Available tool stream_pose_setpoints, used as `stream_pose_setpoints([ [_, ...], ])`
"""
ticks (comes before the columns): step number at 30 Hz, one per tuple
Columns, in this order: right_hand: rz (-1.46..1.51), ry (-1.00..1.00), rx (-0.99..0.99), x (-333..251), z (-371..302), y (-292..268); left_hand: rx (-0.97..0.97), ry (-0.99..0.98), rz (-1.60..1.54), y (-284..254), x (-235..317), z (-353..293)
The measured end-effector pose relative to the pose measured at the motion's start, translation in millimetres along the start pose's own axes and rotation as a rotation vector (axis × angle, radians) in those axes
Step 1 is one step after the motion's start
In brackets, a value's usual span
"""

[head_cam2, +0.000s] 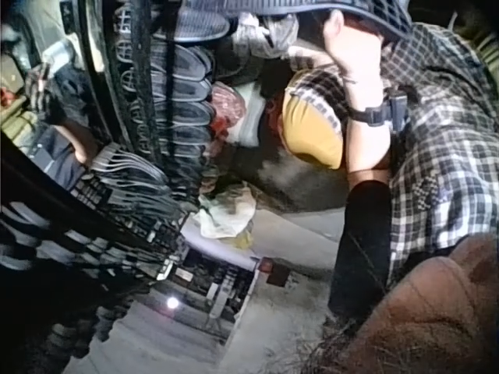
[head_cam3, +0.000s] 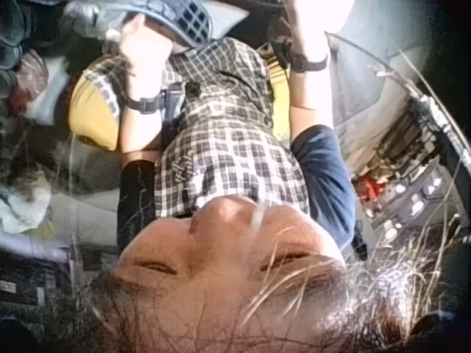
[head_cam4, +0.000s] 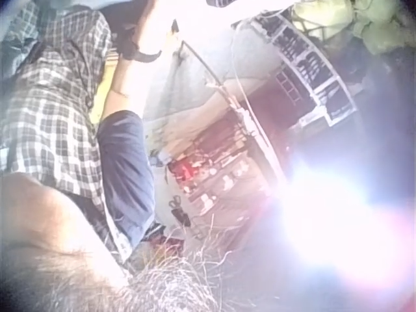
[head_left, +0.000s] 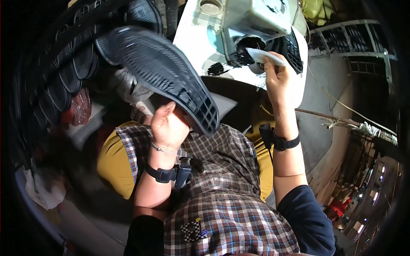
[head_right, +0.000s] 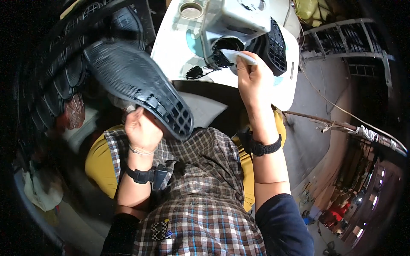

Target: The recorder is applying a liquid adhesive or treatment to the bottom of black shoe soles using a small applicator pad.

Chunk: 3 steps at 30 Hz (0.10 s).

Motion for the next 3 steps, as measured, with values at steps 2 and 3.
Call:
stream_pose_setpoints([
  [2, -0.084, 0.002, -0.003, 10, 2, -3, -0.061, 0.129, -0.016, 3, 17, 10],
  [3, -0.113, 0.009, -0.009, 12, 3, -1, -0.080, 0.170, 0.027, 9, 25, 16],
])
Point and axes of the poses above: each hand's wrist, its own z-axis towards the middle knuckle, its own y-axis out of the palm, x = y × z, the point moved 10 cm from there along z, towards the middle knuckle, and after that the axes turned 1 degree about x, right-handed, at the moved point
